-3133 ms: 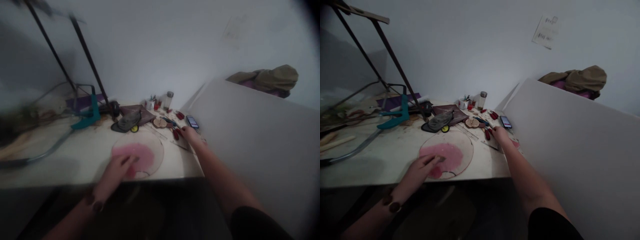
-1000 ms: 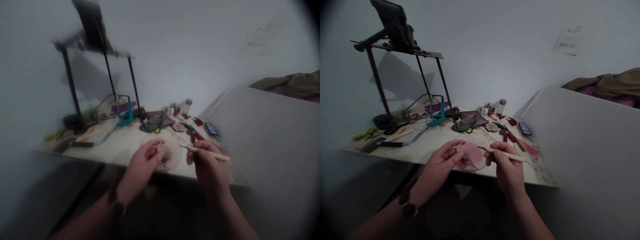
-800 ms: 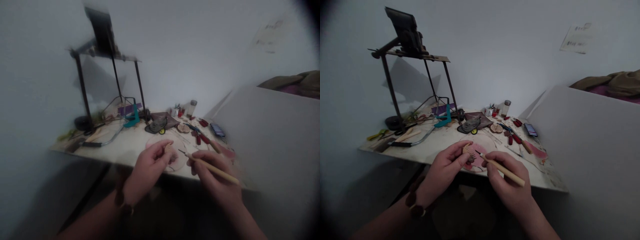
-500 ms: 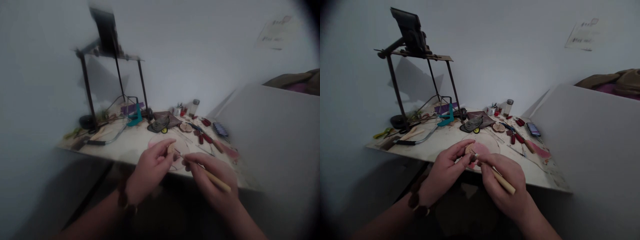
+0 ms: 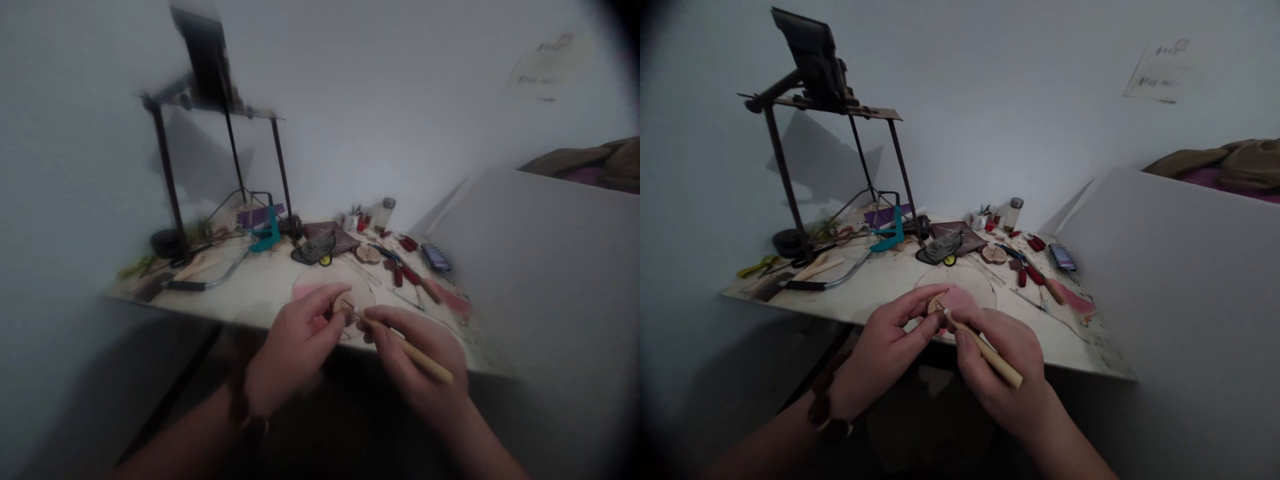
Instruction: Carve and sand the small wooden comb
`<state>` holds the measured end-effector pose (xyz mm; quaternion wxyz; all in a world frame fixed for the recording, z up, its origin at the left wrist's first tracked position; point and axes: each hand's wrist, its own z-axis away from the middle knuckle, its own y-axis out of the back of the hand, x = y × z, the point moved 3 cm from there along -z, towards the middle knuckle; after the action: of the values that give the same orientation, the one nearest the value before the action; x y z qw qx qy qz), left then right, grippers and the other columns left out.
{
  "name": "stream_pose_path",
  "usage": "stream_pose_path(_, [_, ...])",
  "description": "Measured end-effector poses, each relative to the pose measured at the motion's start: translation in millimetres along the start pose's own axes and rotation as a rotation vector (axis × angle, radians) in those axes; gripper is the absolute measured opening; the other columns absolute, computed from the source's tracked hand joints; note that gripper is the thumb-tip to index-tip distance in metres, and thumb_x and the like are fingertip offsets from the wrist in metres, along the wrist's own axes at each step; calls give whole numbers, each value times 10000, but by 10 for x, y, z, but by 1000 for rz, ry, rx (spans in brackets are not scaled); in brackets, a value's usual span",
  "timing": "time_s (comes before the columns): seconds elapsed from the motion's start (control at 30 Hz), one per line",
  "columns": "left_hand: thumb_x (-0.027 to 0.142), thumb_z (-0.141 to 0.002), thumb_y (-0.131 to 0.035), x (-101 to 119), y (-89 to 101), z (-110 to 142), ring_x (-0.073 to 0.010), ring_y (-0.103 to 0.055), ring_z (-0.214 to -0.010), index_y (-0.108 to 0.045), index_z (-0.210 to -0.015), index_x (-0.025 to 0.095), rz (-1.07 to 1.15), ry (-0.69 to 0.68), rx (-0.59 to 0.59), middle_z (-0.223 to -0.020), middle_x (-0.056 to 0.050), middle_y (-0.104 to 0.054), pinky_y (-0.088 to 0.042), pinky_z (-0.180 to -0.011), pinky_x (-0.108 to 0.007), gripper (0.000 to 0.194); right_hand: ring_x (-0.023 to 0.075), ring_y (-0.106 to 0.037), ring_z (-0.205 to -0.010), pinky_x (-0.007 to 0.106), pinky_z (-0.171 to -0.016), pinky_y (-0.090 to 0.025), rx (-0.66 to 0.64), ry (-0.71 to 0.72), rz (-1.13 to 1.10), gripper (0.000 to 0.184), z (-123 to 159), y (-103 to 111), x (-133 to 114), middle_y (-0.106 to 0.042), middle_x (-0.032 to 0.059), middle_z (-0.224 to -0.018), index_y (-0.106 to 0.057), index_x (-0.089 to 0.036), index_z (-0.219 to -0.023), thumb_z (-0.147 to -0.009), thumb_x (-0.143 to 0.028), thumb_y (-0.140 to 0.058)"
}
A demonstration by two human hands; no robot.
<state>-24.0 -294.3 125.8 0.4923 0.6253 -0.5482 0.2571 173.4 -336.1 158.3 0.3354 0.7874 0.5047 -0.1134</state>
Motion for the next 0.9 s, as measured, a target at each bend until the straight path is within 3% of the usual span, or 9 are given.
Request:
stream_pose_path(0.17, [530,-1023,-725,-33,-2,-2,-301,-763,-1297,-829,-1346,303,-78,68,60,-1399,-48,-816,-607,-1106,-377,408,154,-835,-814,232,-790,-675,12,46,-45,207,-11,-24,33,-872,13,-960,-819,-205,-1145,-1009,-116,-690])
stream_pose_path(0.4, [661,-993,-693,-204,18,-45,-335,-798,-1257,-821,-1382,376,-234,45,50,-1381,-13,-836,-654,-1019,-380,499,159,-842,-845,249,-814,-693,38,55,-58,204,15,-52,124,-877,26,-988,-814,-212,-1178,-1027,-155,-689])
stream_pose_path(0.67, [702,-983,-683,-176,24,12,-327,-797,-1288,-853,-1332,400,-293,46,50,-1398,31,-826,-659,-1041,-350,492,176,-842,-811,257,-758,-673,69,17,-28,202,63,8,216,-880,26,-956,-846,-231,-1147,-993,-159,-735])
stream_pose_path(0.9, [703,-937,-732,-258,76,9,-349,-835,-1154,-652,-1608,367,-303,192,196,-1253,-24,-875,-684,-984,-421,754,144,-802,-707,257,-720,-663,128,-36,-47,175,56,92,189,-863,3,-884,-829,-212,-1123,-1002,-165,-712])
